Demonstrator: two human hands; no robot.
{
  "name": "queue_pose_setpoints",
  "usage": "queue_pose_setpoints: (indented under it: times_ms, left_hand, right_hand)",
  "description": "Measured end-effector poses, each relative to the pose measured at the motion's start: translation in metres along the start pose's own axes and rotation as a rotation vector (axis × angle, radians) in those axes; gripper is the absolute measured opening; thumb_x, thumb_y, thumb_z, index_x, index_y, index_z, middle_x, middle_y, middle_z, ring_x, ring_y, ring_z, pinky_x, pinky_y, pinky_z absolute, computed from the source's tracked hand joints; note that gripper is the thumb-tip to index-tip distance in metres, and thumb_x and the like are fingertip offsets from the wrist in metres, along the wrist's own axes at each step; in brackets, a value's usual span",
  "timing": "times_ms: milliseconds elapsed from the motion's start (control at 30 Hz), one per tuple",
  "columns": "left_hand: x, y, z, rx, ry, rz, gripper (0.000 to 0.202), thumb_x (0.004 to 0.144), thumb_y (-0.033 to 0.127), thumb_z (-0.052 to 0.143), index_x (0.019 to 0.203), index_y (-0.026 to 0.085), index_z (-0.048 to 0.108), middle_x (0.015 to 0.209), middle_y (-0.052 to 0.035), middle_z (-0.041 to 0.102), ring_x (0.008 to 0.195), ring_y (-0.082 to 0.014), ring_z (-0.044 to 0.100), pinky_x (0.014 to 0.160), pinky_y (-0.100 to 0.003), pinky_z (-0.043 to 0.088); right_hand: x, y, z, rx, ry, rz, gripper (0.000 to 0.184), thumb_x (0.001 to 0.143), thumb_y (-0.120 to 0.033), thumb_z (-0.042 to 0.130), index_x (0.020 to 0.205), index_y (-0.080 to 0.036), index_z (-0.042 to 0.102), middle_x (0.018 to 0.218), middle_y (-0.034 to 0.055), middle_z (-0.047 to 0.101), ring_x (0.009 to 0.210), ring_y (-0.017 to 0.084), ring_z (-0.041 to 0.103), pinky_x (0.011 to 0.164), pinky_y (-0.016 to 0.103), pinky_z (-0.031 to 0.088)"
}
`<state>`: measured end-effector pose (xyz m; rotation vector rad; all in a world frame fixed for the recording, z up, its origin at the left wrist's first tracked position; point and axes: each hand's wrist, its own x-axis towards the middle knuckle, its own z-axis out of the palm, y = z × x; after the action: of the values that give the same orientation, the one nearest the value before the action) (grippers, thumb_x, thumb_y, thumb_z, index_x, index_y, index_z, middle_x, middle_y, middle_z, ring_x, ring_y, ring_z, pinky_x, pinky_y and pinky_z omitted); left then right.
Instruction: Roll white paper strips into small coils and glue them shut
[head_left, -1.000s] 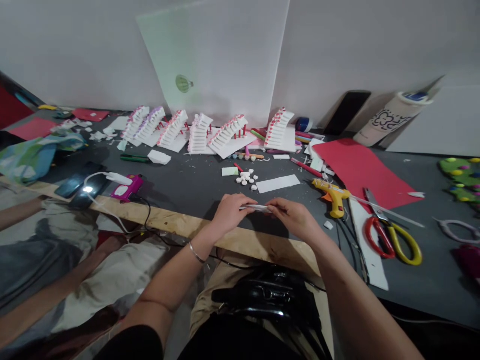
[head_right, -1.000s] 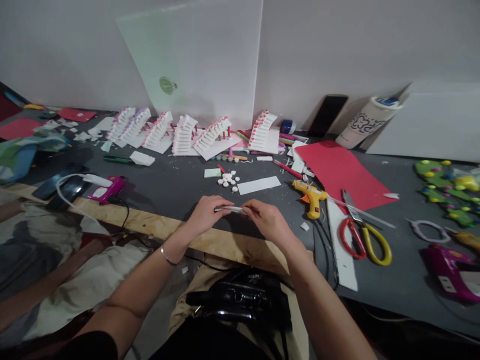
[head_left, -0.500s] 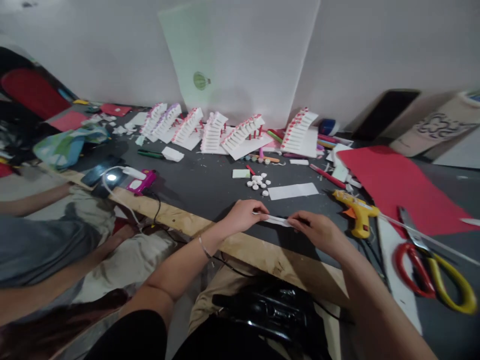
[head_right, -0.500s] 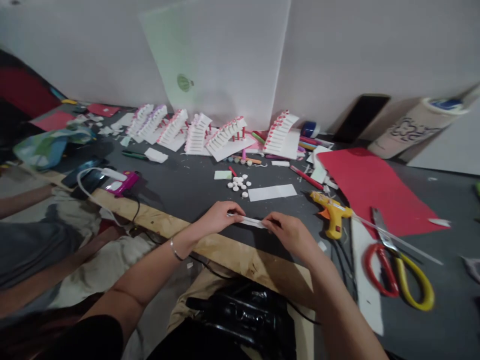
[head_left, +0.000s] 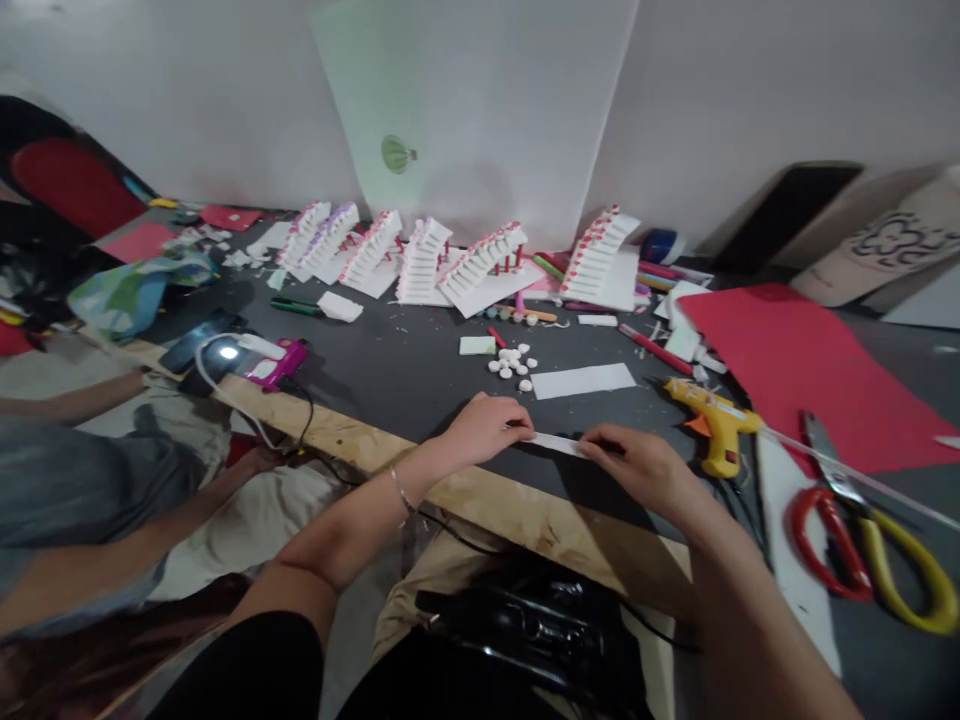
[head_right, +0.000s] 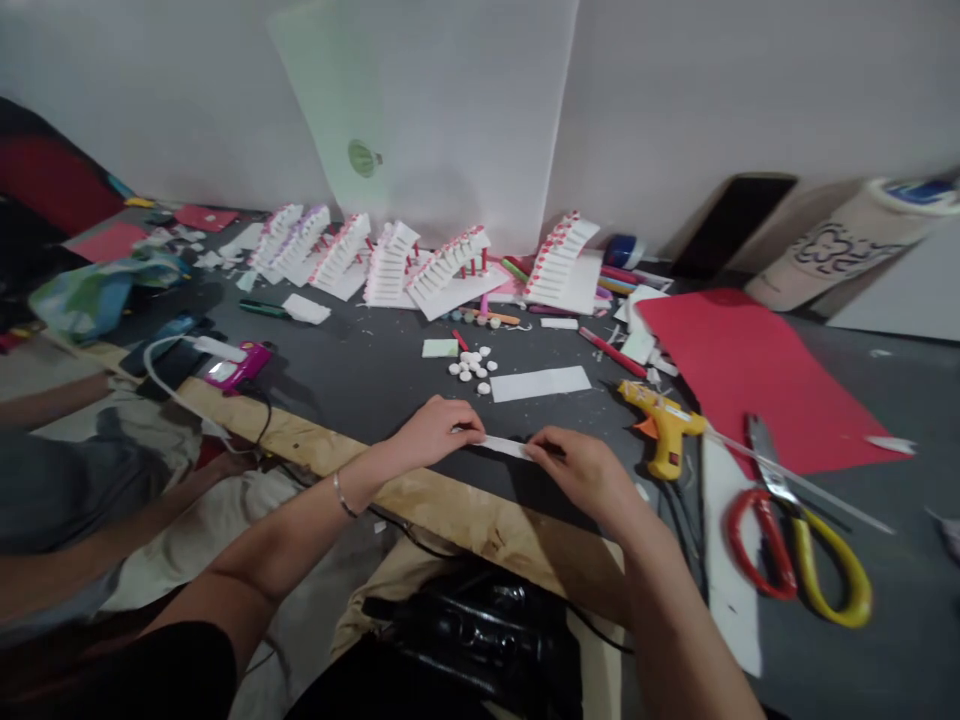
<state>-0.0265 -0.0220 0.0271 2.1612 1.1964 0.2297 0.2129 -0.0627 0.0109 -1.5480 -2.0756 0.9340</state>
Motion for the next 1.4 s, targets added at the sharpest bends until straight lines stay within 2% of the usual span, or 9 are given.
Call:
queue_pose_setpoints:
  times_ms: [100, 233, 533, 667, 900, 1067, 1200, 1300, 1400]
  left_hand:
    - [0.002, -0.004, -0.003, 0.061, -0.006, 0.052, 0.016, 0.092, 0.025, 0.057, 0.088, 0.019, 0.071, 0.093, -0.0016, 0.071, 0.091, -0.017, 0.064, 0.084, -0.032, 0.037]
    - [0.003, -0.012, -0.004, 0.124, -0.03, 0.136, 0.008, 0.09, 0.021, 0.061, 0.091, 0.018, 0.068, 0.091, -0.0016, 0.07, 0.09, -0.0179, 0.063, 0.082, -0.032, 0.039]
    - [0.007, -0.031, -0.004, 0.145, 0.032, 0.255, 0.008, 0.09, 0.017, 0.059, 0.085, 0.016, 0.065, 0.085, -0.0041, 0.065, 0.086, -0.0176, 0.058, 0.078, -0.03, 0.045]
    - [0.01, -0.044, -0.005, 0.094, 0.051, 0.394, 0.014, 0.092, 0.019, 0.055, 0.085, 0.016, 0.067, 0.086, -0.0054, 0.064, 0.087, -0.0165, 0.058, 0.079, -0.028, 0.046]
    - [0.008, -0.056, -0.005, 0.205, 0.088, 0.569, 0.027, 0.098, 0.019, 0.04, 0.097, 0.017, 0.067, 0.09, -0.0081, 0.065, 0.085, -0.0155, 0.057, 0.075, -0.027, 0.048]
    - [0.003, -0.049, -0.013, 0.426, 0.007, 0.653, 0.027, 0.096, 0.011, 0.04, 0.1, 0.016, 0.066, 0.095, -0.0098, 0.065, 0.088, -0.0177, 0.056, 0.078, -0.03, 0.046]
    - [0.006, -0.037, -0.019, 0.57, -0.06, 0.665, 0.022, 0.095, 0.013, 0.044, 0.094, 0.013, 0.066, 0.089, -0.01, 0.065, 0.082, -0.0185, 0.055, 0.075, -0.03, 0.043]
    - [0.014, -0.029, -0.02, 0.627, -0.112, 0.62, 0.021, 0.094, 0.013, 0.046, 0.083, 0.014, 0.065, 0.081, -0.0087, 0.064, 0.078, -0.0188, 0.055, 0.071, -0.031, 0.041]
    - [0.021, -0.024, -0.02, 0.524, -0.14, 0.516, 0.015, 0.092, 0.015, 0.051, 0.082, 0.016, 0.063, 0.08, -0.006, 0.063, 0.079, -0.0181, 0.056, 0.071, -0.029, 0.04]
  right_hand:
    - [0.002, -0.001, -0.001, 0.005, 0.027, -0.03, 0.025, 0.089, -0.036, 0.047, 0.084, -0.023, 0.068, 0.082, 0.0038, 0.073, 0.073, 0.019, 0.066, 0.067, 0.028, 0.048]
    - [0.002, 0.002, 0.003, -0.034, 0.018, 0.003, 0.016, 0.088, -0.03, 0.053, 0.086, -0.023, 0.067, 0.08, 0.0021, 0.073, 0.071, 0.018, 0.066, 0.067, 0.029, 0.048]
    - [0.0, 0.013, 0.015, -0.235, 0.172, -0.166, 0.015, 0.093, -0.022, 0.05, 0.084, -0.021, 0.062, 0.082, 0.0054, 0.067, 0.076, 0.02, 0.061, 0.069, 0.032, 0.048]
    - [-0.005, 0.018, 0.015, -0.315, 0.187, -0.283, 0.017, 0.095, -0.019, 0.048, 0.088, -0.021, 0.064, 0.083, 0.0056, 0.066, 0.078, 0.019, 0.061, 0.071, 0.03, 0.048]
    - [-0.021, 0.018, 0.004, -0.604, 0.149, -0.436, 0.032, 0.087, -0.002, 0.046, 0.108, -0.016, 0.065, 0.095, 0.0106, 0.066, 0.084, 0.021, 0.058, 0.073, 0.03, 0.048]
    - [-0.028, 0.013, 0.001, -0.71, 0.053, -0.461, 0.042, 0.081, 0.002, 0.045, 0.116, -0.013, 0.064, 0.098, 0.013, 0.067, 0.083, 0.022, 0.058, 0.069, 0.03, 0.049]
    - [-0.025, 0.014, 0.004, -0.681, 0.075, -0.41, 0.03, 0.09, -0.01, 0.046, 0.111, -0.014, 0.067, 0.094, 0.0129, 0.068, 0.08, 0.022, 0.061, 0.073, 0.032, 0.049]
    - [-0.015, 0.011, 0.002, -0.59, 0.055, -0.264, 0.026, 0.095, -0.023, 0.046, 0.092, -0.018, 0.071, 0.082, 0.0093, 0.068, 0.073, 0.02, 0.062, 0.069, 0.029, 0.046]
    - [-0.004, 0.006, -0.003, -0.524, 0.014, -0.099, 0.021, 0.093, -0.024, 0.049, 0.085, -0.019, 0.068, 0.078, 0.0063, 0.067, 0.069, 0.018, 0.062, 0.063, 0.027, 0.042]
